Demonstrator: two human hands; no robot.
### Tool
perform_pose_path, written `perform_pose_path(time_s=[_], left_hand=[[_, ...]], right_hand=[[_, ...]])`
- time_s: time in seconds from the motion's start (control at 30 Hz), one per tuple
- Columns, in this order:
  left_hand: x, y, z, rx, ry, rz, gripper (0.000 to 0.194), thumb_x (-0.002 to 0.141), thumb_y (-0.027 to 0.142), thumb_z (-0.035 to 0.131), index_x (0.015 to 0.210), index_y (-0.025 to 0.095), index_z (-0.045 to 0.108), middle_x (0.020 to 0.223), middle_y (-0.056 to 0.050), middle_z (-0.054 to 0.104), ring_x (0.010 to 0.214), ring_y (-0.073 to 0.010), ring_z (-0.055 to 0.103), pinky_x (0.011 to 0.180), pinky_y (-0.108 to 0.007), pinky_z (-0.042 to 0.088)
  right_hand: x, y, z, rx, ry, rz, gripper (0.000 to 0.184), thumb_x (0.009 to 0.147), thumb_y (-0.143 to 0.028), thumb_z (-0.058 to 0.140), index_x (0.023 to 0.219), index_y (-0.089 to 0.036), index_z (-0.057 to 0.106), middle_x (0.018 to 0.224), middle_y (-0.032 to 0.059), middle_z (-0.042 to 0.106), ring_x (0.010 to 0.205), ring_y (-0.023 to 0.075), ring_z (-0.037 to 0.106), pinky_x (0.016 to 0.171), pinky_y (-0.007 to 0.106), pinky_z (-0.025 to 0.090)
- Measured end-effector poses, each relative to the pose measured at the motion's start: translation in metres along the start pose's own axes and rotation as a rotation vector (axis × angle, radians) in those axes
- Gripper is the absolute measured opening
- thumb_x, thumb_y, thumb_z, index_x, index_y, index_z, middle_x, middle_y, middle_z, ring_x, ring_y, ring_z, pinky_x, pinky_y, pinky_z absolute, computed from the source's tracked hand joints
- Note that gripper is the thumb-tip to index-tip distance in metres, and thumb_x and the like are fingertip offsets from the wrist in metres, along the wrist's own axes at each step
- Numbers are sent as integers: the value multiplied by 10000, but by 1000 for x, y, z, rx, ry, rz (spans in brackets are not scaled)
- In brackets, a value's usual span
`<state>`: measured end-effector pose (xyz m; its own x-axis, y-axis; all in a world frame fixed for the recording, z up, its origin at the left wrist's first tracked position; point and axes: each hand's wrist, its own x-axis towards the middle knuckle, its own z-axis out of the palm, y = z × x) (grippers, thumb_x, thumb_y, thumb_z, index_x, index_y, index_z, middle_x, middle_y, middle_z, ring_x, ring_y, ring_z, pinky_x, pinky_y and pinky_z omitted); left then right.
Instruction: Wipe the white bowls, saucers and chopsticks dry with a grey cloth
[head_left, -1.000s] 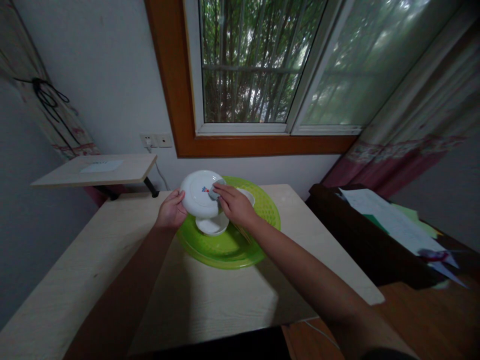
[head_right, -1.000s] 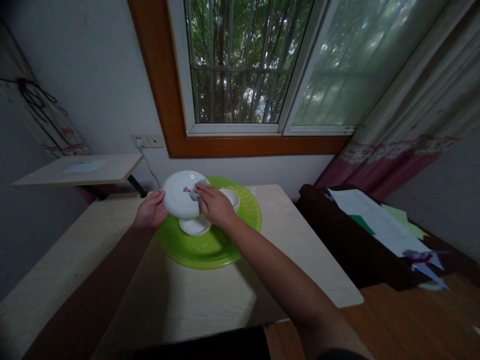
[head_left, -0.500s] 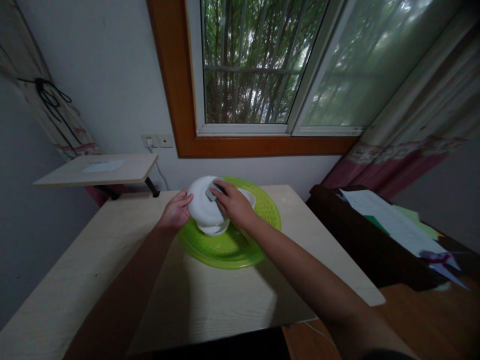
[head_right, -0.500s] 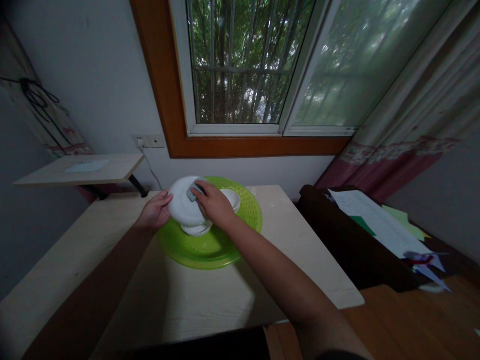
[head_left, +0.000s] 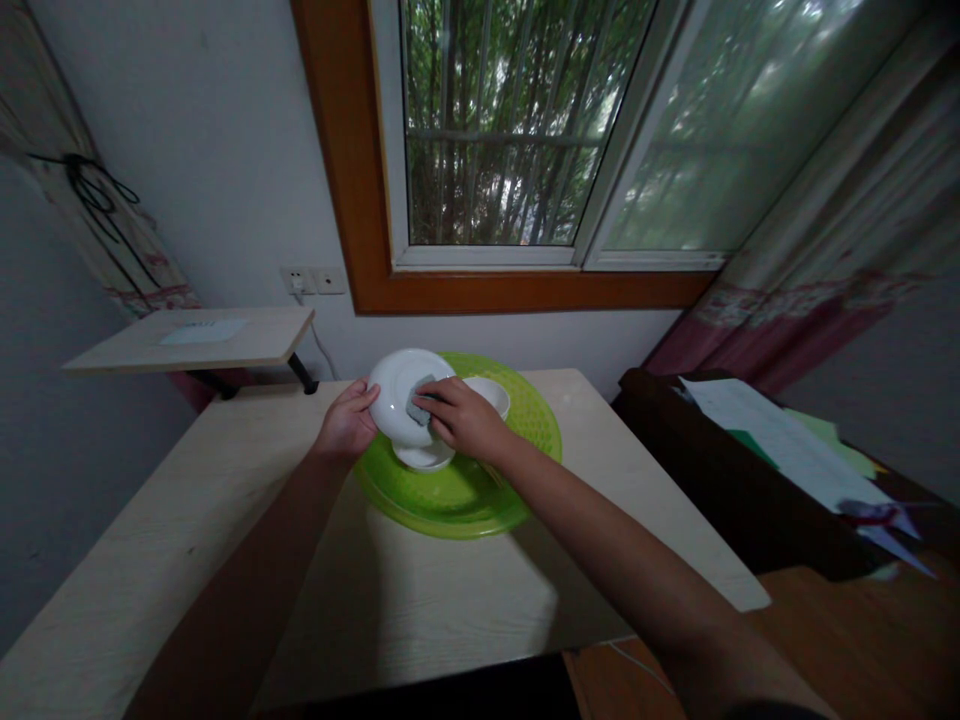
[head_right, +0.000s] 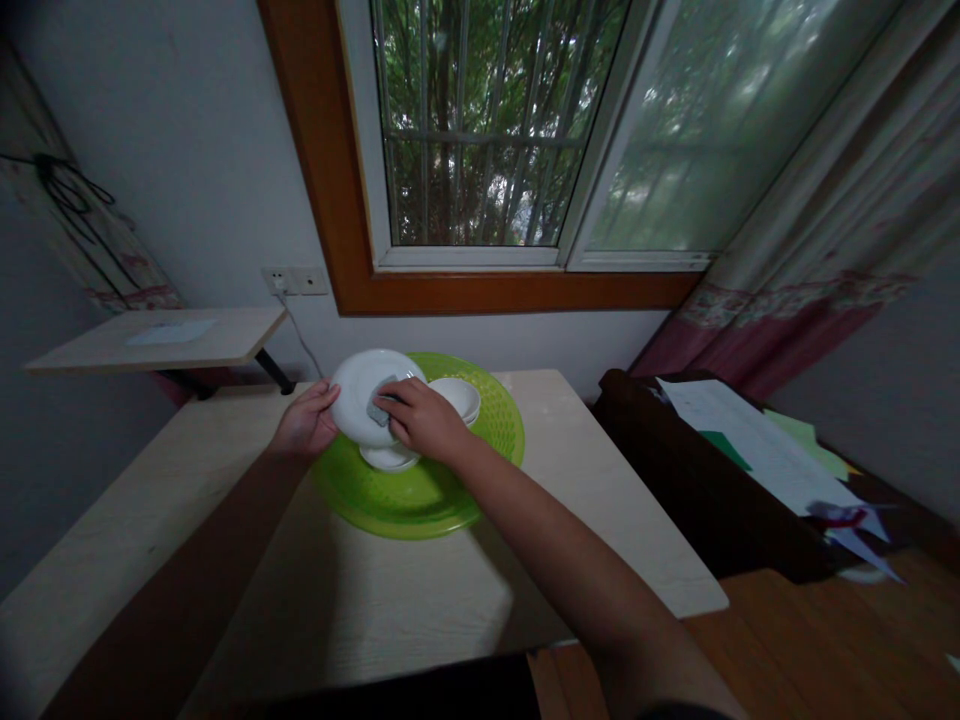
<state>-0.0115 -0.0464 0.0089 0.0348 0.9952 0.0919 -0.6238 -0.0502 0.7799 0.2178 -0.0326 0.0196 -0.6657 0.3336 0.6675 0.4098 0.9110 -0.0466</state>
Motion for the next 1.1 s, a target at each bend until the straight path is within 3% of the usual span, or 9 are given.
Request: perform_pose_path(time_s=[0.17,0.4,0.63,0.87,1.1], left_hand=[[0,-1,-1,13,-1,7,263,785,125,728,1035,120,648,1080,-127,737,1125,-275,674,961,-366,539],[1,-3,-3,33,17,30,234,813,134,711,1036,120,645,1082,-123,742,1122,-261,678,968,-354,535],[-1,-2,3,14,-1,45,261,817,131,707,1068,127,636,1152,-146,730,1216,-283,640,1034,-390,510],[-2,0,4,-5,17,64,255,806,125,717,1046,153,632,1162,-123,727,1228,-271,633,1042,-391,515],[-2,1,2,-22,52,97,219,844,112,669,1061,134,651,1154,-116,730,1171,-234,655,1062,-366,490]], right_hand=[[3,0,-2,-110,-28,155,386,944,-192,585,1323,-214,654,1343,111,620,1168,277,544,1030,456,483],[2,5,-9,-212,7,390,315,906,-141,601,1209,-163,684,1181,138,643,1080,289,532,948,435,486],[3,-5,-8,-236,-95,276,581,941,-144,552,1496,-305,487,1254,110,590,1079,287,518,941,424,477],[3,-7,-9,-294,-161,220,574,960,-146,509,1507,-317,484,1227,116,583,1015,277,516,913,434,494],[2,-6,-9,-227,-126,209,549,947,-148,527,1475,-298,526,1245,120,586,1038,283,518,937,442,482]])
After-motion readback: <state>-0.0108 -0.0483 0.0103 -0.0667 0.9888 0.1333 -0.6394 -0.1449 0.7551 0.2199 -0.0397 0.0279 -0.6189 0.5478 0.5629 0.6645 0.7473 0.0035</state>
